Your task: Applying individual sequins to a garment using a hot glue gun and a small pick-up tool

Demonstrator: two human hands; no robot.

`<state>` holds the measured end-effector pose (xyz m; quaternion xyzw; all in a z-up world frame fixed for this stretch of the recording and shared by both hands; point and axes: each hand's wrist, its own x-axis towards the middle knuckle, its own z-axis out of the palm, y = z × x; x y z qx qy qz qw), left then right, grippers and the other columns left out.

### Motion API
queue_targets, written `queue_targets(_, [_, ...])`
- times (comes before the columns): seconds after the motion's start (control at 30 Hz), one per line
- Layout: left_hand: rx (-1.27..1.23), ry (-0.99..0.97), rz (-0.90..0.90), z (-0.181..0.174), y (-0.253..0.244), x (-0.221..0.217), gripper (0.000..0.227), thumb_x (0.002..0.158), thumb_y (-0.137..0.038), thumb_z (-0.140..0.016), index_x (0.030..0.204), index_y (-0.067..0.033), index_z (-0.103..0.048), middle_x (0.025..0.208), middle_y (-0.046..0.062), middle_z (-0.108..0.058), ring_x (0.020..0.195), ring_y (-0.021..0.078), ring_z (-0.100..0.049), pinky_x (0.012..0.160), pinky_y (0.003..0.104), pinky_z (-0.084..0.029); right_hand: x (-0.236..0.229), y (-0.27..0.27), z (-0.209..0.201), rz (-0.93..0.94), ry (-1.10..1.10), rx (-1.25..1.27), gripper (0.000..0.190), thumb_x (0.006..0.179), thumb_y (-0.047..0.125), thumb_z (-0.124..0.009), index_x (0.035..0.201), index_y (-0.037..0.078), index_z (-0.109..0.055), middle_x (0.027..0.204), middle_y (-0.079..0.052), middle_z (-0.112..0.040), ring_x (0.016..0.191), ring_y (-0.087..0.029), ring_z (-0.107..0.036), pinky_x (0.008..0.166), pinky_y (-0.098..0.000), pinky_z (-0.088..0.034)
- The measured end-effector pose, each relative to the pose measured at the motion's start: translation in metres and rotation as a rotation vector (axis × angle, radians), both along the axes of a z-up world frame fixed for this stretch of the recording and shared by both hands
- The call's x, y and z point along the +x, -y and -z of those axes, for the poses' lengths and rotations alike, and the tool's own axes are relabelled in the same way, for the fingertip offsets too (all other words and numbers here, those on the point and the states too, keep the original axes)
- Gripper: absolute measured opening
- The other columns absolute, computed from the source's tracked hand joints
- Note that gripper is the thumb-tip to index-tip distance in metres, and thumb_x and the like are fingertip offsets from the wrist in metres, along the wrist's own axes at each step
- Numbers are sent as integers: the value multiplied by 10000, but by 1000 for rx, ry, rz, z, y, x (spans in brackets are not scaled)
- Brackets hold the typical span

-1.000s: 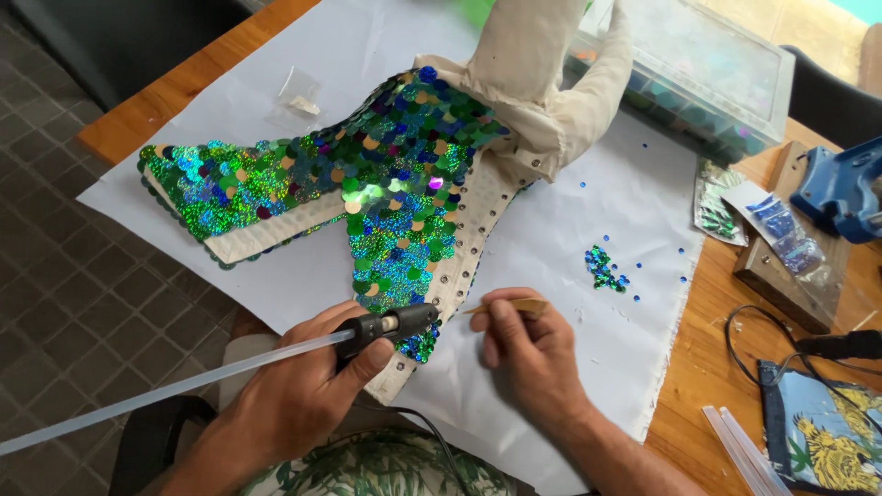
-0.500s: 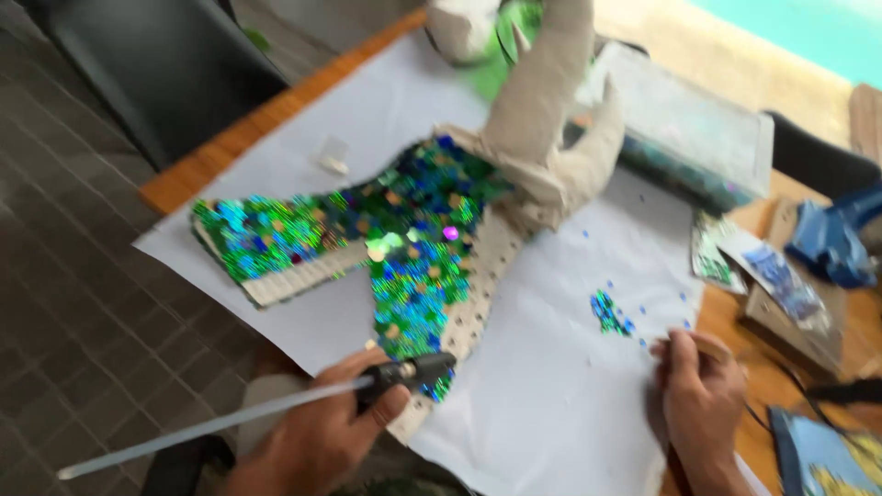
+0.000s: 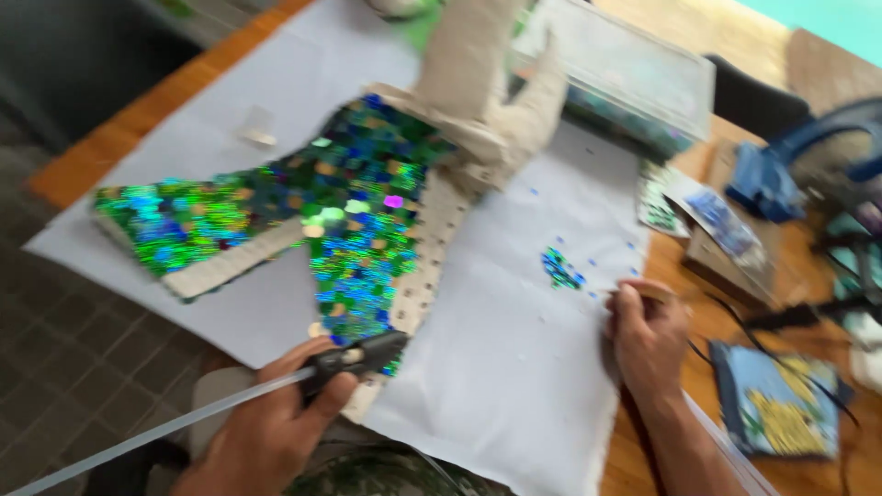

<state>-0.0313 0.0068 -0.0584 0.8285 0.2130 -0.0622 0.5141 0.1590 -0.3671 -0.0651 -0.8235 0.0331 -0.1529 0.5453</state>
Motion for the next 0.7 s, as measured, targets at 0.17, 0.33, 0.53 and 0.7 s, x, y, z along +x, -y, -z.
queue_targets(0.17, [-170,-106,89,-24,2,7,501,868,-550,-557,1099,-160,-769,902,33,-605,810,217,-567,773,363,-416,-8,-8,-9,-82,-1,50,90,1062,129,-593,1027,66,-647,793,-73,-687,523,-123,-541,492,-243,-455])
queue_targets(0.33, [-122,-242,20,-30,0,8,801,747,-644,-520,1456,-277,-594,1473,-46,-637,1399,206,-586,1102,417,-515,-8,-10,-12,-201,35,-6,103,1056,101,-593,1068,40,-675,832,-82,-714,523,-132,-550,485,-240,-455])
queue_targets(0.53, [-124,-155,69,-20,-3,5,805,766,-655,-500,1436,-220,-597,1336,1,-701,1281,211,-655,1036,405,-518,-9,-12,-13,-149,-27,-15,106,1054,106,-602,1078,53,-690,835,-82,-723,531,-124,-548,485,-230,-460])
queue_targets(0.7, [-75,-187,14,-19,-4,1,871,760,-678,-509,1487,-200,-541,1443,13,-640,1332,194,-631,1084,351,-497,-10,-12,-14,-126,26,-228,133,1019,139,-637,1093,76,-728,902,-69,-768,845,-140,-720,727,-265,-570])
